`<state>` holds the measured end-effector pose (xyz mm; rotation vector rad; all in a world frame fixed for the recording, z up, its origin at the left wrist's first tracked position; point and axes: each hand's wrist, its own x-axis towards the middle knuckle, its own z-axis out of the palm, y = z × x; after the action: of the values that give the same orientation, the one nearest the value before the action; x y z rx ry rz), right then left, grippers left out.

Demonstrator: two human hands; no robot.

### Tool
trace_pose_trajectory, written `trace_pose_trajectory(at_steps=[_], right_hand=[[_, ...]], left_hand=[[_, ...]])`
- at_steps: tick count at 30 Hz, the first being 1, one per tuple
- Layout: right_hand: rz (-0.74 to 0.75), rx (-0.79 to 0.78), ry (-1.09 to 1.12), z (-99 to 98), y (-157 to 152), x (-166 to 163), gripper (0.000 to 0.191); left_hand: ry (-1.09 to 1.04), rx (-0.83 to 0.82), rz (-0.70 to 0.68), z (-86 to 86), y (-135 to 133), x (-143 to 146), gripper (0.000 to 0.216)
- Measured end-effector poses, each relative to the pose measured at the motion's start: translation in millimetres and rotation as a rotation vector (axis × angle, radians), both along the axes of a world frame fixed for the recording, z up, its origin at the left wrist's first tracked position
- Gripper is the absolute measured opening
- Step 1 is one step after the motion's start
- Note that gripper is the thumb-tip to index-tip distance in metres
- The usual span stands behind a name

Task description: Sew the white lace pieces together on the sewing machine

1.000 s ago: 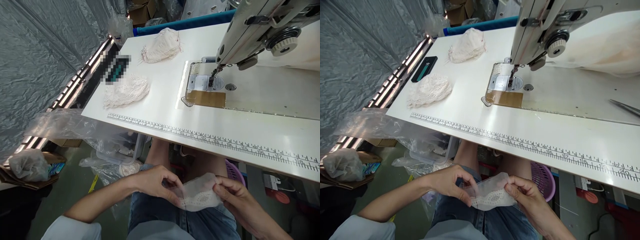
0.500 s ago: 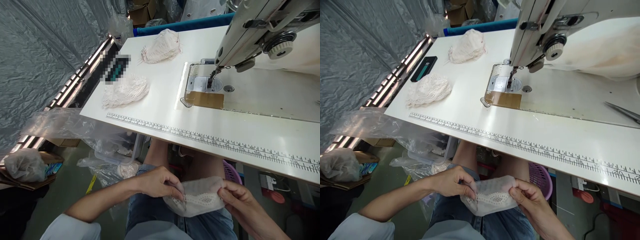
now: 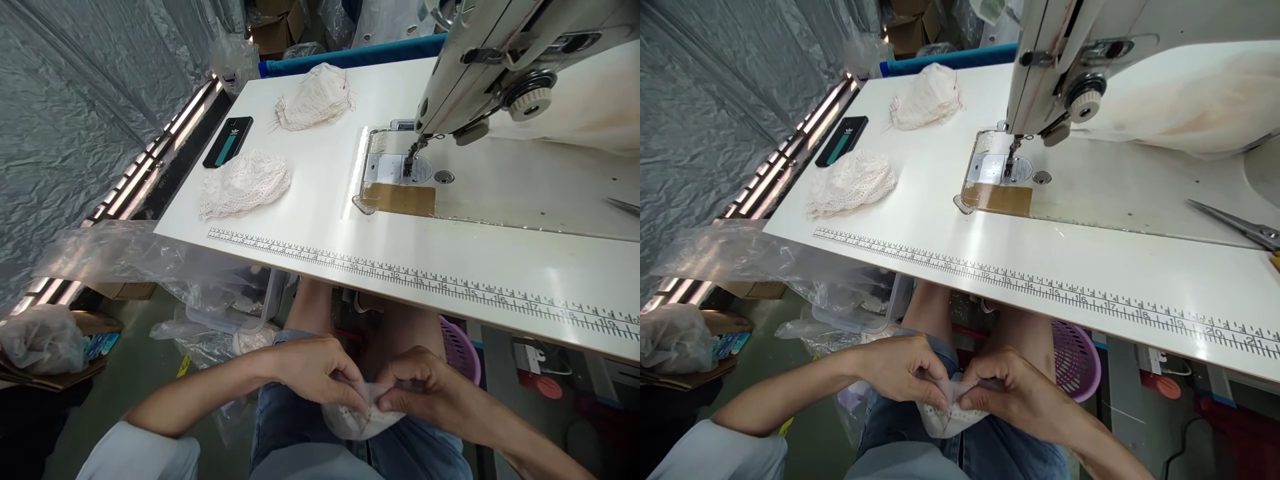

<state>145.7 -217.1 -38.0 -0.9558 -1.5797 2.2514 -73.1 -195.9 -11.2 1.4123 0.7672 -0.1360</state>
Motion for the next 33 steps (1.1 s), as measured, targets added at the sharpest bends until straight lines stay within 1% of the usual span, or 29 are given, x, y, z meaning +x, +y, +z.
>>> trace_pose_trajectory(at_steps=[2, 6, 8, 12, 17, 20, 24, 27, 30, 33], right_hand=[[0.007, 0.018, -0.011, 0.6, 2.1, -2.7, 0.023], [0.025, -0.047, -0.017, -2.2, 2.0, 1.1, 0.025], [0.044, -0.049, -0.025, -2.2, 1.7, 2.2, 0.026], [0.106, 0.009, -0.043, 0.3, 2.0, -2.2, 0.027], [0.133, 0.18, -0.039, -1.3, 2.1, -7.0, 0.035], [0.143, 0.127, -0.018, -2.1, 1.1, -1.3, 0.036], [0.123, 0.05, -0.056, 0.6, -1.2, 9.8, 0.032], [0.108, 0.04, -0.113, 2.2, -3.9, 11.8, 0.028], [0.102, 0.082, -0.13, 0.7, -7.0, 8.2, 0.027], [0.037, 0.146, -0.124, -2.4, -9.6, 5.6, 0.034]], left_hand=[[0.01, -0.006, 0.001, 1.2, 0.4, -3.1, 0.027], [-0.015, -0.069, 0.031, -2.5, -0.3, -7.9, 0.028], [-0.024, -0.083, 0.046, -5.3, -0.3, -7.9, 0.028], [-0.009, -0.076, 0.038, -7.3, 1.4, -6.6, 0.031], [-0.014, -0.111, 0.054, -5.1, 1.5, -10.8, 0.032], [-0.052, -0.145, 0.073, -6.9, -1.9, -13.8, 0.037], [-0.058, -0.165, 0.162, -12.4, -7.3, -12.2, 0.028], [-0.061, -0.192, 0.205, -15.0, -9.2, -8.9, 0.029], [-0.055, -0.212, 0.209, -15.5, -9.4, -8.1, 0.033], [-0.03, -0.201, 0.202, -15.4, -9.4, -11.4, 0.029]])
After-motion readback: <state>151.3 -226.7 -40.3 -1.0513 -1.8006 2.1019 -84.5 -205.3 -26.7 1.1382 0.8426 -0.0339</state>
